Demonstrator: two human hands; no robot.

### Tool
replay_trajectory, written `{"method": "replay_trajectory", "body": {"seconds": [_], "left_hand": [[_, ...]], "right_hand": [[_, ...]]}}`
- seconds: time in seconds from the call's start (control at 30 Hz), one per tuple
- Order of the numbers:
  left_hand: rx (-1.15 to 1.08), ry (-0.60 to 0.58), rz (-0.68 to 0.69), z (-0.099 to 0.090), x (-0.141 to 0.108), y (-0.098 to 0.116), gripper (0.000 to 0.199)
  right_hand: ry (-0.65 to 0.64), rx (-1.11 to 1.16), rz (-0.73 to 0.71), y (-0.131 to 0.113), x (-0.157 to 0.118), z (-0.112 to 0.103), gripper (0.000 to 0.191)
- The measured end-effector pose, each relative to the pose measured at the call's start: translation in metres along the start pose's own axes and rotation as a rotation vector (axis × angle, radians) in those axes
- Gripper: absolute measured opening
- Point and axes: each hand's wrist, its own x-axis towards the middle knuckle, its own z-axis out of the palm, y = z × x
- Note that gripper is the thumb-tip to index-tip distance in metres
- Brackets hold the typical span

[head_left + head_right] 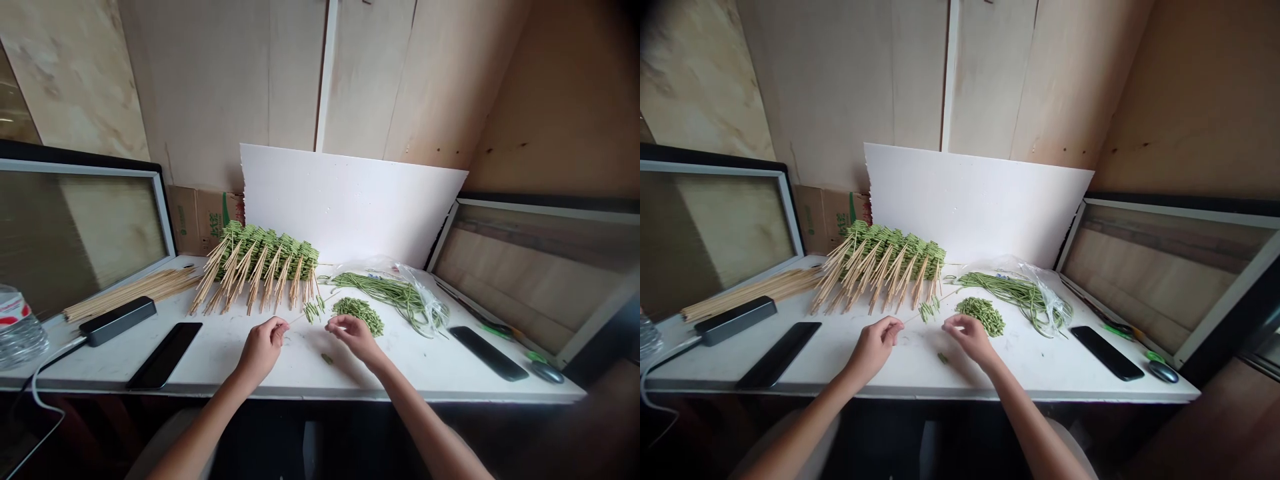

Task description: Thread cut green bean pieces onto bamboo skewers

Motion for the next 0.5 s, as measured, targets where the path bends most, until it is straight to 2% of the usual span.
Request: {"method": "replay_trajectory", "body": {"seconds": [0.07,0.13,0.37,0.5], "left_hand": [[-0.036,-0.007,-0.004,-0.001,0.001,0.000,0.033],[-0.058,-0.019,-0.004,-0.001,0.001,0.000,0.033],[-0.092,-0.084,-0.009,0.004,-0.005,0.006,0.035],[-0.098,-0.125,0.001,0.006,-0.007,0.007,0.036]], "right_hand": [[0.047,0.300,0.115,0.000,-0.006,-0.005,0.033],[0.077,0.473,0.172,-0.001,-0.011,-0.010,0.038],[0.102,0.648,0.222,-0.001,-0.018,-0.021,0.029],[0.151,0.729,0.202,0.002,-0.017,-0.026,0.026]]}}
